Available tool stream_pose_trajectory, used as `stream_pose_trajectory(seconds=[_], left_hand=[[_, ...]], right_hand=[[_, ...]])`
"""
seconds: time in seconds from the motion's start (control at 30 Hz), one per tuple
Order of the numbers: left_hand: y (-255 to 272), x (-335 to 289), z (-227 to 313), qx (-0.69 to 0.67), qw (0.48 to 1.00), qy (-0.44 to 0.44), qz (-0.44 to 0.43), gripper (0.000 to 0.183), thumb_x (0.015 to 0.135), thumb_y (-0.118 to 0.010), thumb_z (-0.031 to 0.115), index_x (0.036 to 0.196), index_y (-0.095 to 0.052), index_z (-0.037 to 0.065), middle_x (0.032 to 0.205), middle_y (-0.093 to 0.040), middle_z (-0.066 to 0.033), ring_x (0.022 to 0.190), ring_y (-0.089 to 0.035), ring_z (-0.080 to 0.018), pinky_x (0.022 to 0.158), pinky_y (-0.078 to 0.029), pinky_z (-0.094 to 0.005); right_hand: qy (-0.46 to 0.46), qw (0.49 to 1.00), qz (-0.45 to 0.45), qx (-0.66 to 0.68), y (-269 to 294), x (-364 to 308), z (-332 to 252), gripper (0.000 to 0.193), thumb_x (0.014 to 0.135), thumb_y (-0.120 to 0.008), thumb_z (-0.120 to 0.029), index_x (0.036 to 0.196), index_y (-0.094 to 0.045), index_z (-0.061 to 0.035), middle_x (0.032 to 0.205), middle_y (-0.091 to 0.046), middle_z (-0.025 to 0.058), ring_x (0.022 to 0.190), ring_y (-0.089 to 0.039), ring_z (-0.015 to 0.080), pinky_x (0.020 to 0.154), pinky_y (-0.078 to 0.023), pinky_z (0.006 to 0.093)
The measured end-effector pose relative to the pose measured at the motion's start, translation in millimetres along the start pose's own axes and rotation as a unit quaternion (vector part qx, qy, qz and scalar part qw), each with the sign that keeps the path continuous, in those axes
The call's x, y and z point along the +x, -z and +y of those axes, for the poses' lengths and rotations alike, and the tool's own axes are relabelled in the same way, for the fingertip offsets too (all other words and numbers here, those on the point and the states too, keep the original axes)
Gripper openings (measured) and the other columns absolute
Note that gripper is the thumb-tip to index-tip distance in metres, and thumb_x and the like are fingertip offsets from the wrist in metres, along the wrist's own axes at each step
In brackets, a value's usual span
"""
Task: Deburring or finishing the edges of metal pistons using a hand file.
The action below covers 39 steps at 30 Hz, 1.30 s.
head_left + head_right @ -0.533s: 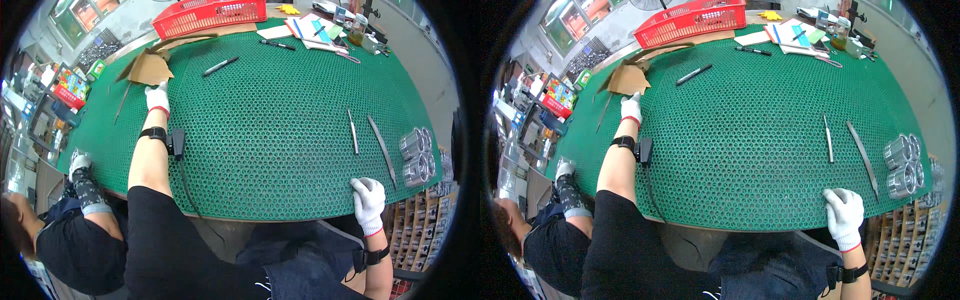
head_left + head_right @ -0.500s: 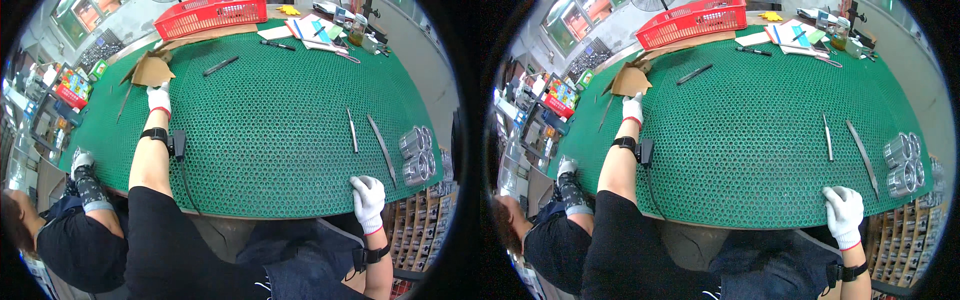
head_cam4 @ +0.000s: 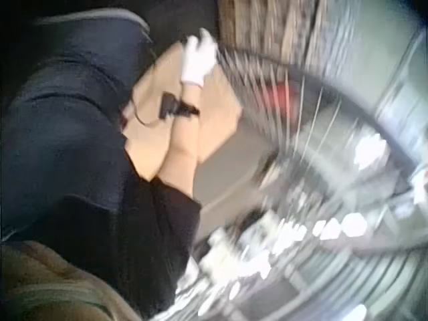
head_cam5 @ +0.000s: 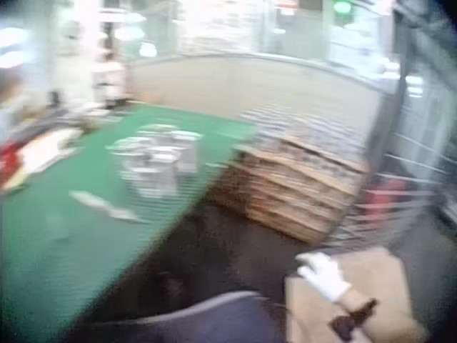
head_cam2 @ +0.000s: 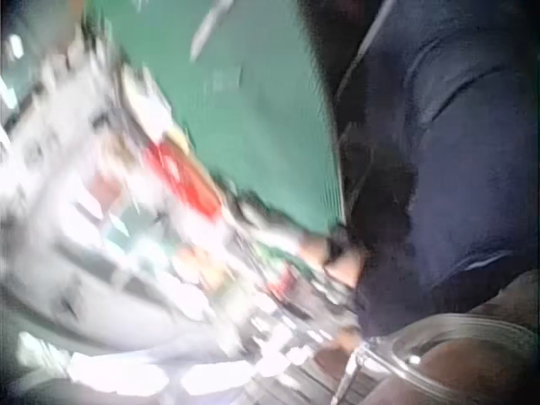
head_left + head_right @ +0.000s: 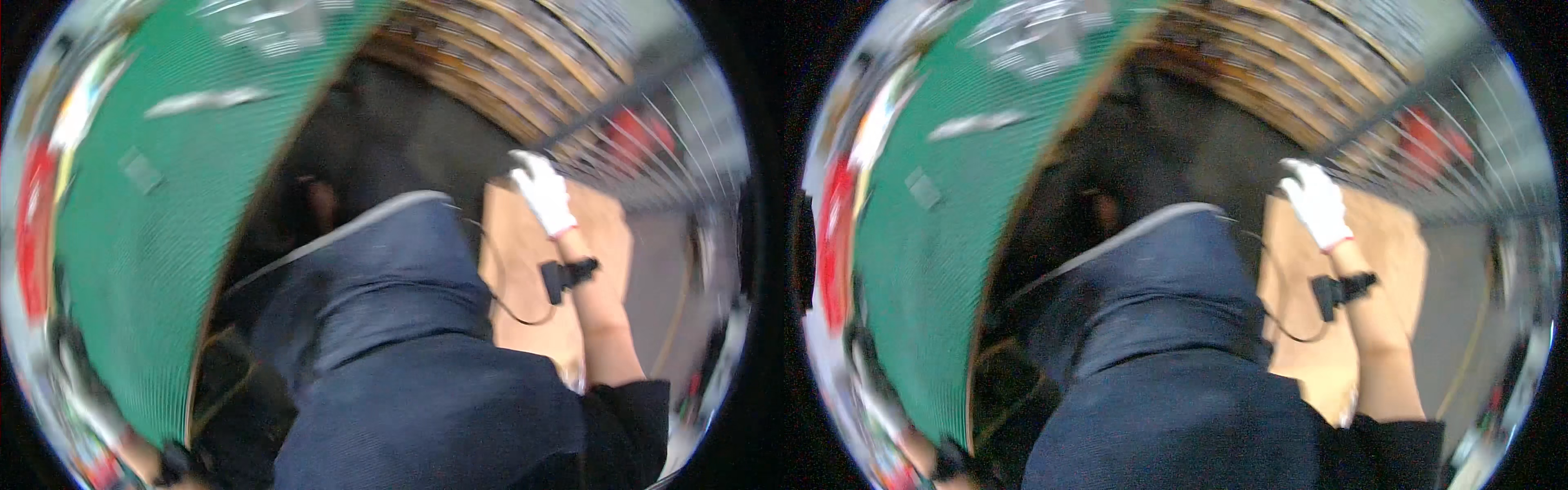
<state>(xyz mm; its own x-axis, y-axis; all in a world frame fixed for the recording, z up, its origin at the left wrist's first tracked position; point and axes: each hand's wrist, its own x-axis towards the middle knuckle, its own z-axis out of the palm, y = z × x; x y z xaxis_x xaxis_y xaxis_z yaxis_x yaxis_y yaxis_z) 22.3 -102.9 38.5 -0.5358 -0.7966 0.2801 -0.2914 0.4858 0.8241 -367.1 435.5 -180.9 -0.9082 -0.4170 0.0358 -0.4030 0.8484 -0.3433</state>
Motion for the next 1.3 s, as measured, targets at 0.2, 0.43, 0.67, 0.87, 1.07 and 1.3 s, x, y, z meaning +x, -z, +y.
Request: stream_pose_trajectory(seconds=[0.2,0.43,0.67,0.87,1.07,1.3], left_hand=[[-177,-38,104,0.005,0.893,-0.204,-0.401,0.053,0.096,-0.056,0.024,0.134,-0.044,-0.012,0.131,-0.054,-0.0273,0.122,-0.053,-0.0373,0.108,-0.038,-0.0455],[-227,-45,149,0.14,0.829,-0.238,-0.487,0.072,0.092,-0.057,0.049,0.136,-0.045,-0.007,0.14,-0.046,-0.023,0.132,-0.043,-0.0341,0.111,-0.032,-0.0472],[-234,-46,149,0.107,0.802,-0.228,-0.542,0.07,0.091,-0.058,0.049,0.133,-0.049,-0.006,0.14,-0.047,-0.0228,0.132,-0.043,-0.0333,0.111,-0.031,-0.0453],[-240,-61,148,0.123,0.81,-0.22,-0.53,0.07,0.091,-0.056,0.05,0.13,-0.051,-0.007,0.136,-0.051,-0.0212,0.131,-0.045,-0.0326,0.112,-0.029,-0.0441],[-268,-68,133,0.004,0.778,-0.308,-0.548,0.059,0.091,-0.062,0.042,0.123,-0.056,-0.007,0.129,-0.055,-0.0248,0.12,-0.054,-0.0362,0.102,-0.042,-0.0432],[-264,-71,145,-0.081,0.725,-0.442,-0.522,0.051,0.085,-0.069,0.032,0.117,-0.06,-0.007,0.121,-0.061,-0.0226,0.112,-0.061,-0.0347,0.095,-0.048,-0.0406]], right_hand=[[-0.611,0.751,0.055,0.244,-136,-290,168,0.06,0.084,-0.064,-0.037,0.13,-0.052,0.0008,0.126,-0.06,0.0206,0.115,-0.058,0.0313,0.097,-0.045,0.0392],[-0.789,0.567,0.132,0.197,-183,-328,119,0.072,0.077,-0.072,-0.039,0.132,-0.049,0.0018,0.131,-0.056,0.0249,0.12,-0.055,0.0374,0.101,-0.044,0.0412],[-0.789,0.39,0.261,0.396,-247,-464,211,0.071,0.079,-0.059,-0.063,0.11,-0.062,0.0007,0.104,-0.065,0.0161,0.088,-0.06,0.0302,0.075,-0.047,0.0409],[-0.613,0.33,0.349,0.627,-156,-442,131,0.09,0.075,-0.064,-0.071,0.137,-0.045,-0.0087,0.125,-0.06,0.0176,0.105,-0.059,0.0332,0.092,-0.046,0.0451],[-0.537,0.43,0.403,0.604,-32,-431,138,0.053,0.089,-0.066,-0.038,0.131,-0.053,-0.0083,0.13,-0.058,0.01,0.119,-0.054,0.0295,0.105,-0.04,0.0507],[-0.389,0.664,0.506,0.39,191,-329,60,0.051,0.094,-0.06,-0.038,0.121,-0.058,0.0062,0.111,-0.064,0.0123,0.098,-0.062,0.0185,0.086,-0.05,0.0317]])
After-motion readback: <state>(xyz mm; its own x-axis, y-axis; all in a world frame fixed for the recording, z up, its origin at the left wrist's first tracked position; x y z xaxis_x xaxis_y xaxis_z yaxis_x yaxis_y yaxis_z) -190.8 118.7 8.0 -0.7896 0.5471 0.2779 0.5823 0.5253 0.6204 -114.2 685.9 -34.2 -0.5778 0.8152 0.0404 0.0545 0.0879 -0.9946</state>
